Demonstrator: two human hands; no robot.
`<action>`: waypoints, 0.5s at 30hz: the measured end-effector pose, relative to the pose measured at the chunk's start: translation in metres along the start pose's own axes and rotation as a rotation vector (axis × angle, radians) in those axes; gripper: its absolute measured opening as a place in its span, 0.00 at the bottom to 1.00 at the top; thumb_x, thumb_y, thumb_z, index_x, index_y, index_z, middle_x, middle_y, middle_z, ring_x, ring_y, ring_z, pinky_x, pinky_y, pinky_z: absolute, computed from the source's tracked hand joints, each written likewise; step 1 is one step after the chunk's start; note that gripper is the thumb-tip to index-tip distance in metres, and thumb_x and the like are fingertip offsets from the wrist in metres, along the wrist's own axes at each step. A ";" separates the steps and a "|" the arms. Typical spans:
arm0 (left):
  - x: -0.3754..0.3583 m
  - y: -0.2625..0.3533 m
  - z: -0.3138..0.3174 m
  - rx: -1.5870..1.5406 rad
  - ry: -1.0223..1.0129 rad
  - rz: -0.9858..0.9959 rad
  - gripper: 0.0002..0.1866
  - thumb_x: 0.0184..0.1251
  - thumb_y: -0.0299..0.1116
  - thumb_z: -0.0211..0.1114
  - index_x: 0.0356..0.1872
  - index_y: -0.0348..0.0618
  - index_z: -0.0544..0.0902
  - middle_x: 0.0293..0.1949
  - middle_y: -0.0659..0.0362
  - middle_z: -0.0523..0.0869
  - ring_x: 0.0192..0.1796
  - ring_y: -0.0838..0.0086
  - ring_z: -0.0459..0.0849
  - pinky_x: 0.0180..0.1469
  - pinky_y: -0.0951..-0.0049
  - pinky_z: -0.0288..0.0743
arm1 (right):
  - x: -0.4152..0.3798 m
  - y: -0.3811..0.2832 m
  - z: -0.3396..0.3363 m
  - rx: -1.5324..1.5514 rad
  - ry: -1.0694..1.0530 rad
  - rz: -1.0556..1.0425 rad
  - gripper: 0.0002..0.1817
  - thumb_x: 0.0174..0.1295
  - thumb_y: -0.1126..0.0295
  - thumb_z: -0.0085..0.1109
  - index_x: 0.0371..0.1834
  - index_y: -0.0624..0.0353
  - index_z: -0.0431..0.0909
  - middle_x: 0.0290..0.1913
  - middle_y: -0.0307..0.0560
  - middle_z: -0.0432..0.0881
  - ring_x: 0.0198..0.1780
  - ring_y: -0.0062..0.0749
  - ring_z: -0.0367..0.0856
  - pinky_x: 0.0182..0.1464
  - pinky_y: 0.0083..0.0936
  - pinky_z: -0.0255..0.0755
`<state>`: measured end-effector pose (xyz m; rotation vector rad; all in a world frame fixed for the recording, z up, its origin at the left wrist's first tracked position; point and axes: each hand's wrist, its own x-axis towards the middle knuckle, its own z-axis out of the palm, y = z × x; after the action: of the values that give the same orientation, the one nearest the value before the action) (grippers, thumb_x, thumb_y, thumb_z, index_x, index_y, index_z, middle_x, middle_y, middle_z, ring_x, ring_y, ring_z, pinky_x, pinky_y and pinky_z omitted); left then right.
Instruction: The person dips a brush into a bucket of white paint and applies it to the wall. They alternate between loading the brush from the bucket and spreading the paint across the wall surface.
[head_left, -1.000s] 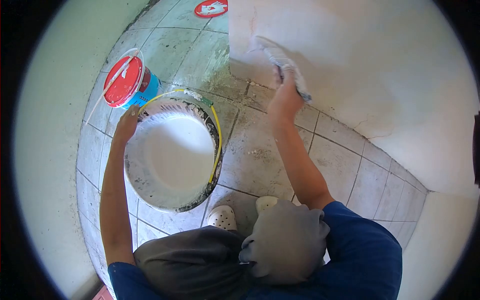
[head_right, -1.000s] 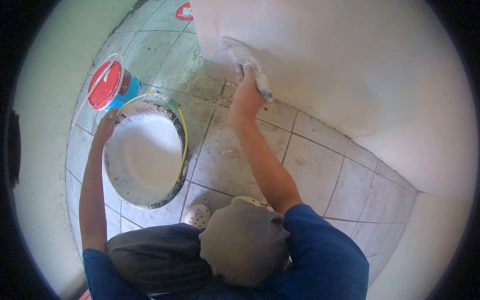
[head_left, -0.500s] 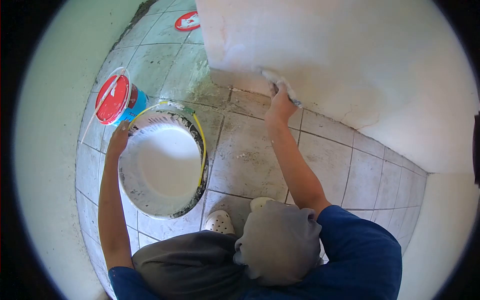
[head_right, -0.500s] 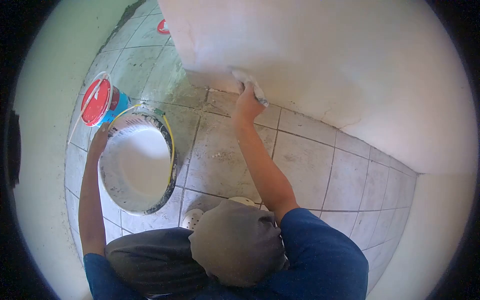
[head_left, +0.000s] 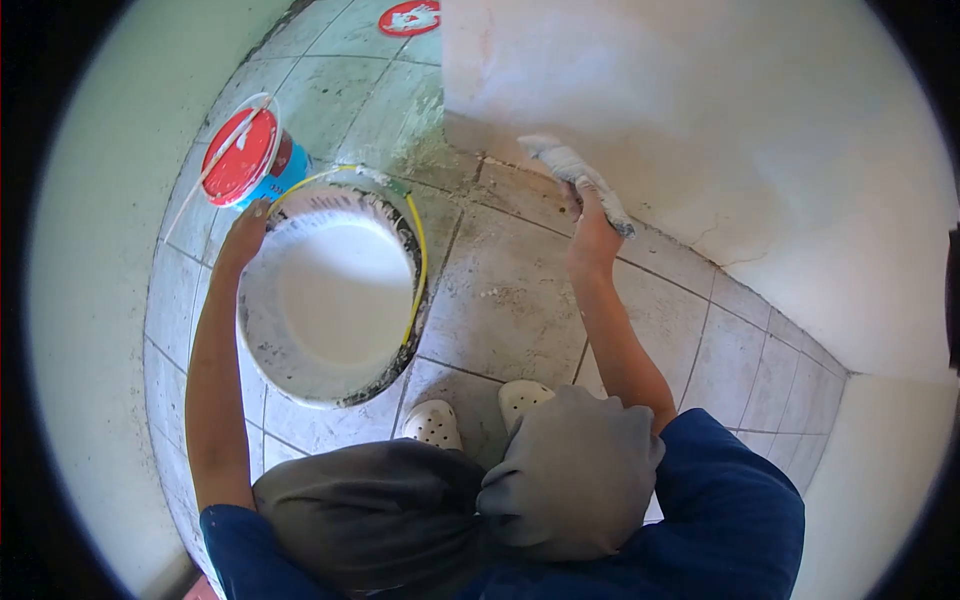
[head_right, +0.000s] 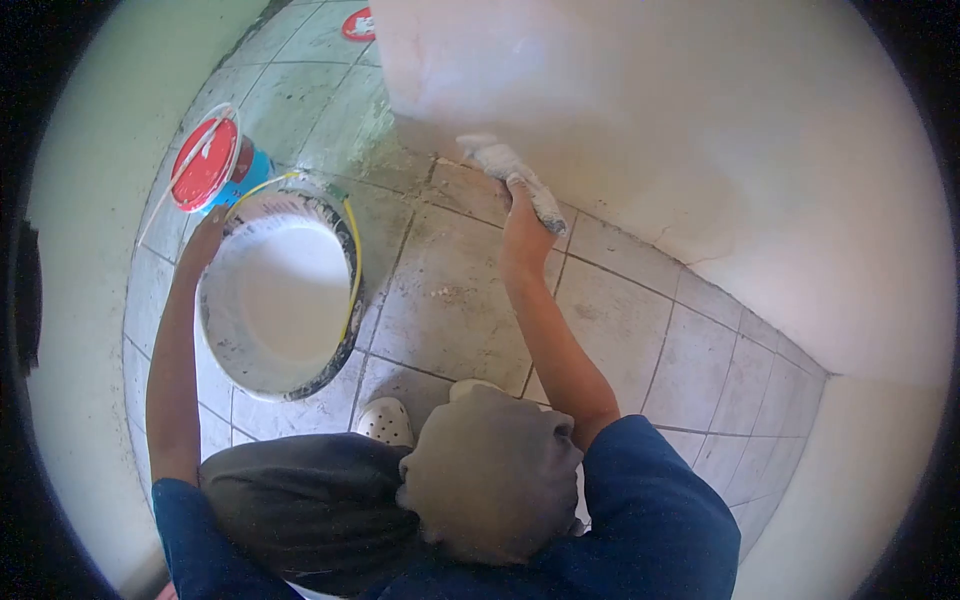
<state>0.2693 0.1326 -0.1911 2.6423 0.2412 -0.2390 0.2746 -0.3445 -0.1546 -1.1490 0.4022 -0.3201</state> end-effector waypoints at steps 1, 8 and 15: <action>0.000 -0.003 -0.001 0.013 0.037 0.032 0.26 0.71 0.45 0.32 0.54 0.35 0.69 0.54 0.43 0.72 0.59 0.50 0.68 0.60 0.60 0.61 | -0.002 0.005 0.003 0.032 -0.028 0.028 0.10 0.59 0.75 0.53 0.41 0.69 0.76 0.41 0.44 0.78 0.41 0.25 0.77 0.45 0.17 0.73; -0.012 0.020 -0.009 0.072 0.037 0.034 0.24 0.72 0.41 0.31 0.53 0.36 0.70 0.54 0.44 0.72 0.58 0.53 0.69 0.60 0.61 0.61 | 0.024 0.010 0.005 -0.154 -0.158 0.073 0.10 0.56 0.78 0.54 0.41 0.69 0.75 0.40 0.47 0.79 0.38 0.28 0.81 0.37 0.16 0.74; -0.009 0.010 -0.005 0.061 0.036 0.000 0.27 0.72 0.44 0.31 0.57 0.35 0.69 0.58 0.43 0.69 0.63 0.54 0.65 0.64 0.63 0.57 | 0.037 0.108 0.030 0.100 0.109 0.291 0.08 0.53 0.77 0.56 0.35 0.70 0.76 0.37 0.48 0.80 0.34 0.28 0.80 0.31 0.18 0.76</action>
<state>0.2629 0.1246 -0.1804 2.7092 0.2495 -0.2025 0.3254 -0.2962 -0.2490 -0.9629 0.6344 -0.1461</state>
